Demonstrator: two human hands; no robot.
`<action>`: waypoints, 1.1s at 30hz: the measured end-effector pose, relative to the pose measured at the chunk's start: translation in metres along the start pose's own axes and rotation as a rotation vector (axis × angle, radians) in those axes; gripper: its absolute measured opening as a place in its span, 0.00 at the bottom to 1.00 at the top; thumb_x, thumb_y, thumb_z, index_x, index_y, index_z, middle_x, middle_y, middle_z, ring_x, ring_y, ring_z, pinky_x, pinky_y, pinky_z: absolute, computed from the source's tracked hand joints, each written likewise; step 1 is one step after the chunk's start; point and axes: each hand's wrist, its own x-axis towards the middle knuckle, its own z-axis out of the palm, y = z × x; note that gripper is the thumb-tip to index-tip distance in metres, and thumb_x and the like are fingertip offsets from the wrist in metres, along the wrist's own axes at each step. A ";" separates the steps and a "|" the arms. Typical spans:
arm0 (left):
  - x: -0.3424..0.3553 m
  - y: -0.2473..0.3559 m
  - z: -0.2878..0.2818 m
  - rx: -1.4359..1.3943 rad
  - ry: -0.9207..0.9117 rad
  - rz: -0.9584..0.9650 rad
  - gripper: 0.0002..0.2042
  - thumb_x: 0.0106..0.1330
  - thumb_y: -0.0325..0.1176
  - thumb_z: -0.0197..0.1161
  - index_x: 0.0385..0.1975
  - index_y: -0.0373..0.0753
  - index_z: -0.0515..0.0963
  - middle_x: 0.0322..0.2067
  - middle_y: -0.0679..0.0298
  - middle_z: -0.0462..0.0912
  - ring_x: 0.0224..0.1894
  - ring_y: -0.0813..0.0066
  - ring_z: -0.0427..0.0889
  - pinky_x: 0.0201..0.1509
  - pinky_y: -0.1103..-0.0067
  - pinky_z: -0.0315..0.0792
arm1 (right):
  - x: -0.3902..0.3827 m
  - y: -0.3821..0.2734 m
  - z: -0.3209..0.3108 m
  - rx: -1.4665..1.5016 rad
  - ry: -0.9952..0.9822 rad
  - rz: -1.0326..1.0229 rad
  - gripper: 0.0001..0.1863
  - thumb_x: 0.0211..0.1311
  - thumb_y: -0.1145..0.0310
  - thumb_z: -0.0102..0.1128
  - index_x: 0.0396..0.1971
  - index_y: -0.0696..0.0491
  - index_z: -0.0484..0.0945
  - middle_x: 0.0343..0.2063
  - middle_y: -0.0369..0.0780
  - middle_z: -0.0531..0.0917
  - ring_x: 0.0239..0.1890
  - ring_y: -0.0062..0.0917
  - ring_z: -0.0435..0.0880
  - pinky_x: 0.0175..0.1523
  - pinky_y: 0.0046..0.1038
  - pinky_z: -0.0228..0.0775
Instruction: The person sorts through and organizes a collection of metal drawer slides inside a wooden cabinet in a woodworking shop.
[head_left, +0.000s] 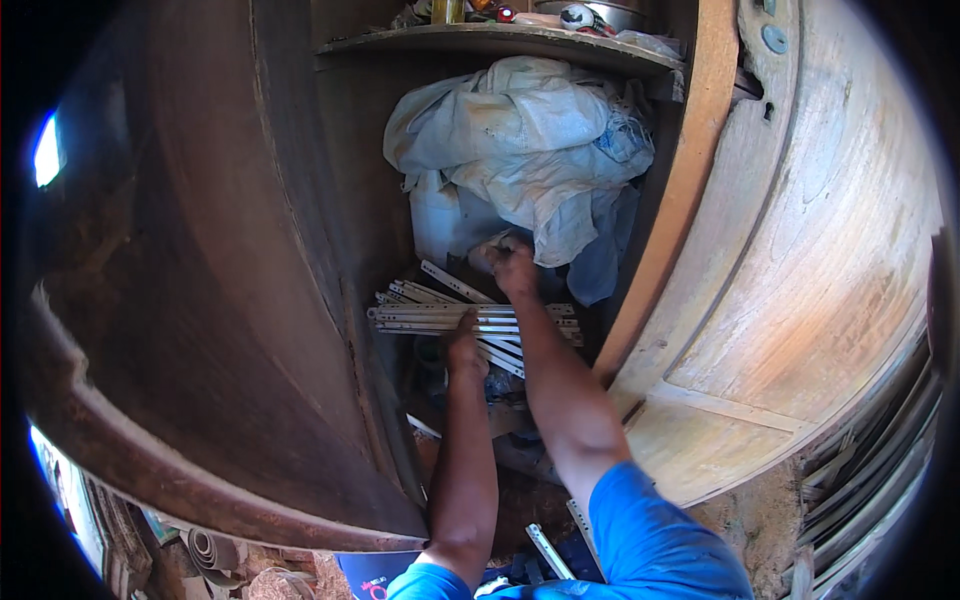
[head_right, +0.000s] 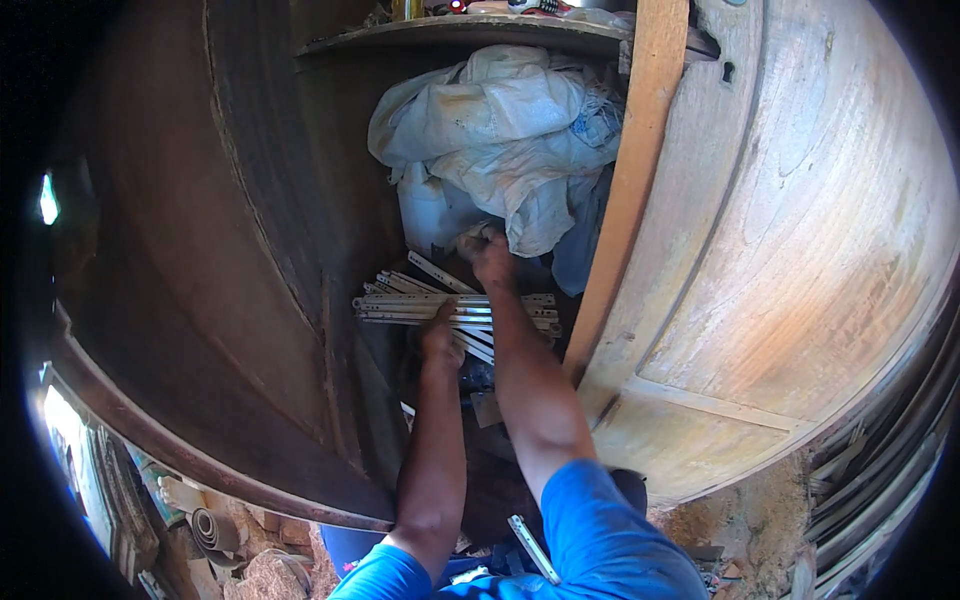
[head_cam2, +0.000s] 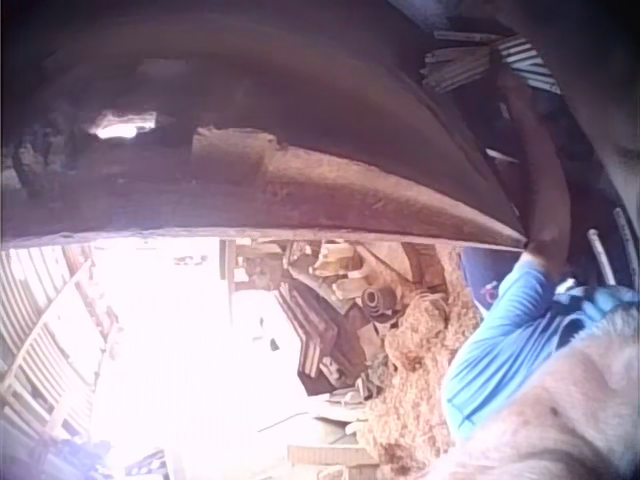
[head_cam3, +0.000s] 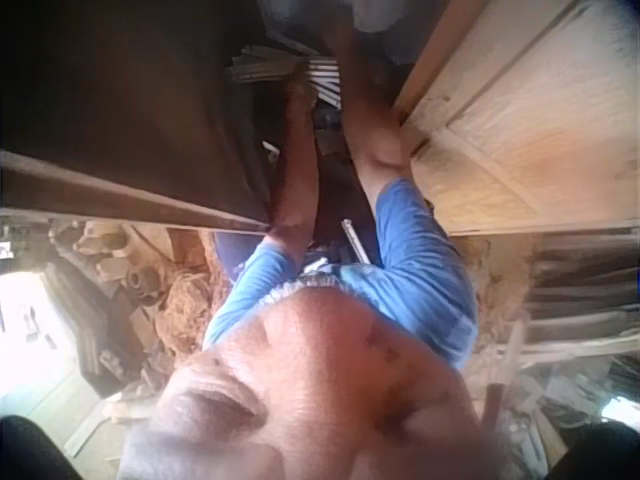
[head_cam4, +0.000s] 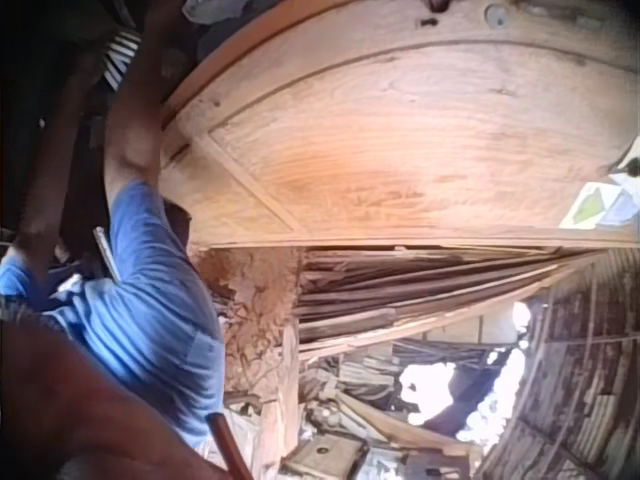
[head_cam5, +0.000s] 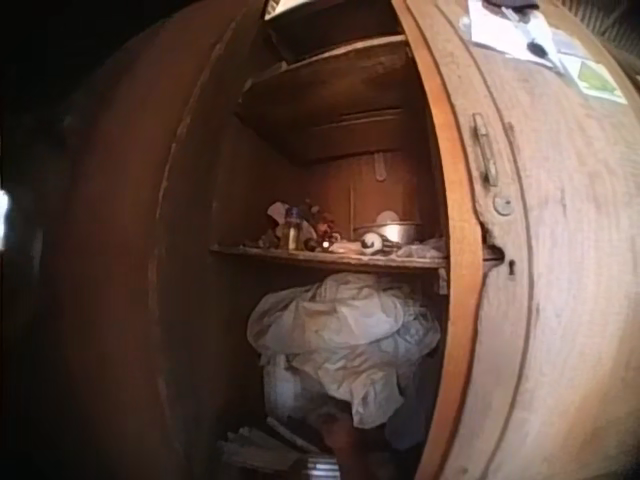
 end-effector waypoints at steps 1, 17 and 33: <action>0.008 0.002 -0.009 0.042 0.024 0.004 0.19 0.60 0.29 0.67 0.50 0.31 0.75 0.44 0.57 0.81 0.43 0.65 0.81 0.46 0.70 0.75 | -0.018 -0.012 0.006 0.002 -0.017 0.001 0.16 0.54 0.71 0.64 0.45 0.58 0.80 0.44 0.42 0.84 0.42 0.28 0.85 0.51 0.31 0.76; 0.009 0.004 -0.001 0.086 -0.706 0.038 0.19 0.65 0.41 0.61 0.51 0.35 0.75 0.46 0.57 0.80 0.45 0.67 0.81 0.48 0.70 0.76 | -0.216 -0.149 -0.071 0.631 -0.214 -0.085 0.09 0.60 0.68 0.68 0.33 0.60 0.82 0.33 0.41 0.84 0.34 0.19 0.82 0.40 0.22 0.74; 0.040 -0.041 -0.042 -0.647 -0.860 -0.196 0.26 0.65 0.53 0.59 0.57 0.42 0.71 0.53 0.55 0.75 0.55 0.59 0.76 0.59 0.58 0.72 | -0.242 -0.154 -0.090 0.486 0.027 -0.344 0.15 0.56 0.82 0.68 0.35 0.54 0.69 0.31 0.32 0.73 0.30 0.09 0.73 0.34 0.13 0.65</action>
